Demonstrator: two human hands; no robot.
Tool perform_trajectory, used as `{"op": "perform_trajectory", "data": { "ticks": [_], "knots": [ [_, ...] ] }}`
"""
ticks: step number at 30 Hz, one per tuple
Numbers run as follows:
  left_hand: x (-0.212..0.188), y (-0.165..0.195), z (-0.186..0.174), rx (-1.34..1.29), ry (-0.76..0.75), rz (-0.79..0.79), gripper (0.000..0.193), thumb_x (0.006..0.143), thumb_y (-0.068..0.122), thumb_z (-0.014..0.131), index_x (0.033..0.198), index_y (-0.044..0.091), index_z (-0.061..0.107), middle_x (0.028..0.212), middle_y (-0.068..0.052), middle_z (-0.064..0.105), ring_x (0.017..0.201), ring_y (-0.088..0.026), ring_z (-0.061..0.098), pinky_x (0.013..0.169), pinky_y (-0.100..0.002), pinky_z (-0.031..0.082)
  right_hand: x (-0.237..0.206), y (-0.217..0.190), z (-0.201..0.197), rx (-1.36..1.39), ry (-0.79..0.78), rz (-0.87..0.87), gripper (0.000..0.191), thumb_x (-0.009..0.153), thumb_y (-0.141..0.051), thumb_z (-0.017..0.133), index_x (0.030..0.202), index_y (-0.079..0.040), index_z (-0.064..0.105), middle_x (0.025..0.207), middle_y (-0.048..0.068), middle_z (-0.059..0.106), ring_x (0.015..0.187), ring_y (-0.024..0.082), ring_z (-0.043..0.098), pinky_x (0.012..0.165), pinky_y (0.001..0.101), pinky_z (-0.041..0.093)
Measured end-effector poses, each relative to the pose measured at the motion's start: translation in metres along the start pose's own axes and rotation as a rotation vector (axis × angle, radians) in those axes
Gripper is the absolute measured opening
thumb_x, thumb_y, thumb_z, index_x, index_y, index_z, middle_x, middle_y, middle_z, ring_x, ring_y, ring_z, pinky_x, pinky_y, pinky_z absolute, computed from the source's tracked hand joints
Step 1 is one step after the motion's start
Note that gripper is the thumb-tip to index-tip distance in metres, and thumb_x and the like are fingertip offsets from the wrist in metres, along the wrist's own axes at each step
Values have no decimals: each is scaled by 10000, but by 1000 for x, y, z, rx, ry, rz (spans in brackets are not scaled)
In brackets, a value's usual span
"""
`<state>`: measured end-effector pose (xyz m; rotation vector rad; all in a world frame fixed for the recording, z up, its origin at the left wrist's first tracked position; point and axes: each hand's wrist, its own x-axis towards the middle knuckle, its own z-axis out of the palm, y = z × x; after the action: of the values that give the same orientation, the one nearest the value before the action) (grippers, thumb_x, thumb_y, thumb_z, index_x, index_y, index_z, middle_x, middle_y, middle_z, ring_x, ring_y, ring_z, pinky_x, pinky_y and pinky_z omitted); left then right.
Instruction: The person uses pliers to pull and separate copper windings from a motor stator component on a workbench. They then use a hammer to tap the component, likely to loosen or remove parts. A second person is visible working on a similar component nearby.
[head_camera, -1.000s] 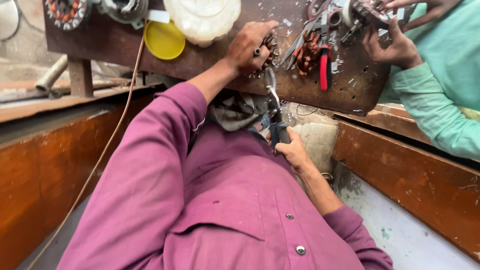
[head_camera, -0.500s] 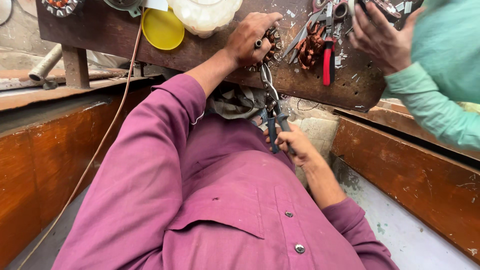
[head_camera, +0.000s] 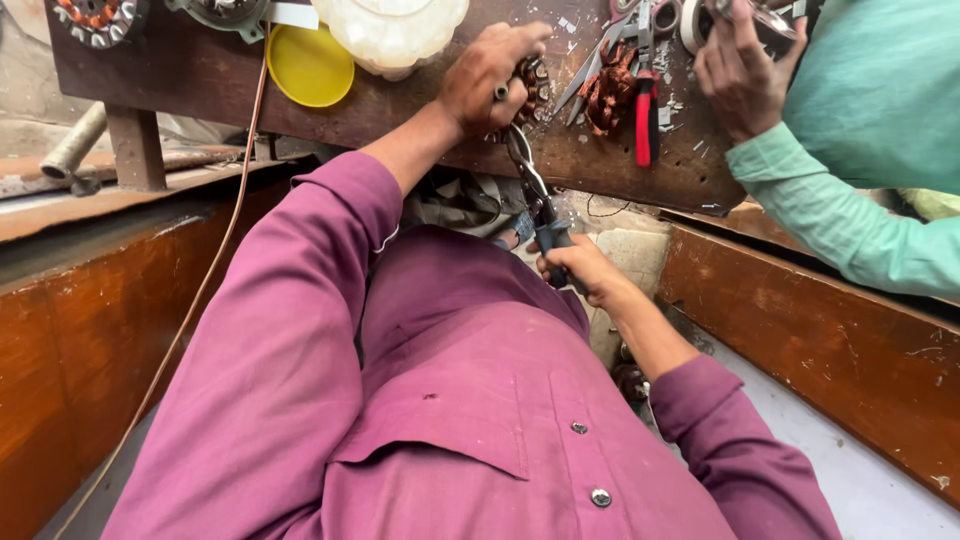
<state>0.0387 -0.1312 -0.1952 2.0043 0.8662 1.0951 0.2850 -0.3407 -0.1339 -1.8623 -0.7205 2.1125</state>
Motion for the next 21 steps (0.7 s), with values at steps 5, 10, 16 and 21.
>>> {"op": "perform_trajectory", "data": {
  "ticks": [5,10,16,21],
  "knots": [
    [6,-2,-3,77,54,89,655,835,231,499,1446,-6,489,1096,-193,718,1005,-362,649,1024,-453,486,16,20,36,-567,402,-245,244,821,-148,750,874,86,705,711,111,662,636,176,608,594,313,479],
    [10,4,-5,69,41,115,649,901,268,472,1488,-8,463,1125,-192,722,1090,-350,674,1078,-455,489,-3,2,33,-3,62,-97,315,786,-114,671,1065,31,681,747,74,675,606,154,634,579,292,525],
    [13,9,-7,43,8,95,639,928,341,478,1476,13,477,1154,-197,718,1114,-362,652,1059,-463,478,-22,-32,1,-265,166,4,365,801,-106,709,1140,27,674,798,78,682,623,127,616,561,287,505],
    [11,10,-7,80,-49,140,674,871,333,506,1457,3,478,1152,-215,681,1109,-389,626,1056,-466,482,-10,-22,7,-127,86,76,231,800,-122,733,956,22,645,718,70,644,559,162,588,495,323,469]
  ]
}}
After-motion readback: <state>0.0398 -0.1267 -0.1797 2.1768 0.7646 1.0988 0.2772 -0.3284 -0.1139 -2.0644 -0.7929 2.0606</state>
